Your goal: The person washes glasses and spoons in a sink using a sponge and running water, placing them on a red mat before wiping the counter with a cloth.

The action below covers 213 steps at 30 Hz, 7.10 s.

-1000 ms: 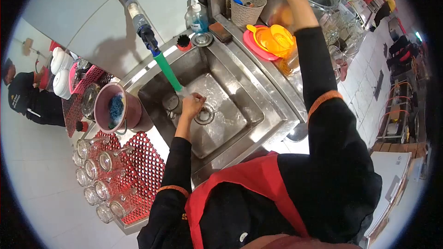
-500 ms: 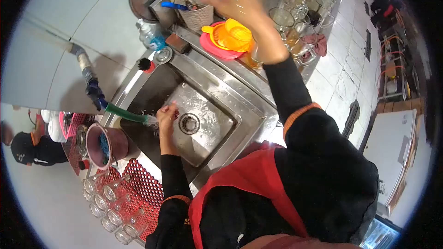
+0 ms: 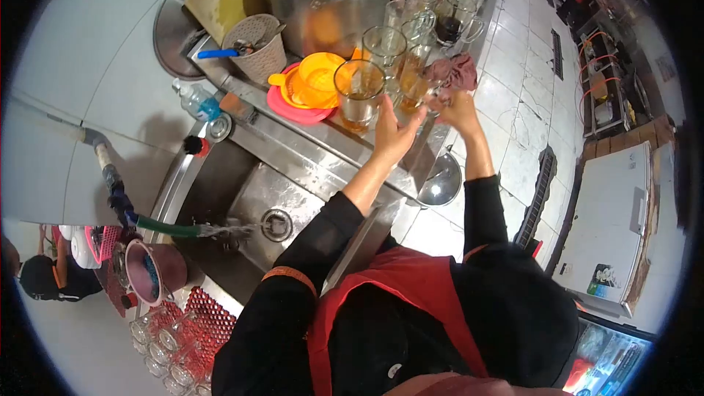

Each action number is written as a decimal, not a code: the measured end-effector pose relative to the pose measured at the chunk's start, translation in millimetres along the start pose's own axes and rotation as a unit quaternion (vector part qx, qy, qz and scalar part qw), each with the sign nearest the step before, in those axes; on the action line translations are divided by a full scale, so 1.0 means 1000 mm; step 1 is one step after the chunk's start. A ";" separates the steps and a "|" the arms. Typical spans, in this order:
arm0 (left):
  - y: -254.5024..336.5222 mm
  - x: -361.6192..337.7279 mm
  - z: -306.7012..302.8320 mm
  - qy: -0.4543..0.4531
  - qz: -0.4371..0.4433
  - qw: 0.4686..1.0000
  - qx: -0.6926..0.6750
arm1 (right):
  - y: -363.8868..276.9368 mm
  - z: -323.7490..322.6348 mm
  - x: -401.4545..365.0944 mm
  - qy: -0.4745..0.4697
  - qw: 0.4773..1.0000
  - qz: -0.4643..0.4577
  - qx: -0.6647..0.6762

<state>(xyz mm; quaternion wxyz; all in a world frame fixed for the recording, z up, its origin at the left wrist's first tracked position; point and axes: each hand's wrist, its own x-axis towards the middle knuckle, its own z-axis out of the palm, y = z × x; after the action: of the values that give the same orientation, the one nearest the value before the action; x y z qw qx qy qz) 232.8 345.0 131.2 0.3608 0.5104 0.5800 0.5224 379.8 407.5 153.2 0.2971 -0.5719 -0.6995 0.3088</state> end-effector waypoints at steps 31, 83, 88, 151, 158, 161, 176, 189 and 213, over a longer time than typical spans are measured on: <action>0.059 -0.116 -0.169 -0.048 -0.248 0.916 -0.311 | -0.097 -0.033 -0.071 -0.095 0.994 0.032 0.049; -0.336 -0.150 -0.315 0.208 -0.402 0.889 0.067 | -0.006 0.473 -0.107 -0.366 0.890 0.038 -0.269; -0.212 -0.158 -0.331 0.233 -0.417 0.870 0.126 | 0.031 0.503 -0.088 -0.413 0.866 0.110 -0.259; 0.124 -0.075 -0.341 0.420 0.098 0.631 0.645 | 0.074 0.012 0.173 -0.279 0.836 -0.010 0.473; 0.103 -0.108 -0.294 0.513 0.207 0.550 0.626 | 0.058 0.040 0.123 -0.278 0.840 -0.006 0.466; 0.090 -0.121 -0.289 0.535 0.205 0.556 0.602 | 0.029 0.036 0.093 -0.216 0.851 0.025 0.478; 0.034 -0.187 -0.204 0.034 -0.130 0.982 -0.133 | -0.137 0.028 -0.032 -0.156 0.917 -0.019 0.366; 0.015 -0.273 -0.250 0.058 -0.273 0.873 -0.399 | -0.190 0.186 -0.186 -0.352 0.852 -0.022 0.387; -0.168 -0.273 -0.291 0.344 -0.506 0.658 -0.438 | -0.089 0.385 -0.181 -0.683 0.721 0.113 -0.006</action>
<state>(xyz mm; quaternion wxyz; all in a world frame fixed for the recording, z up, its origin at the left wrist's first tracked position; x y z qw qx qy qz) -20.2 22.4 -7.3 0.5258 -0.2957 0.5353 0.5912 59.3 179.6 -32.8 -0.3019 -0.2821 -0.6450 0.6428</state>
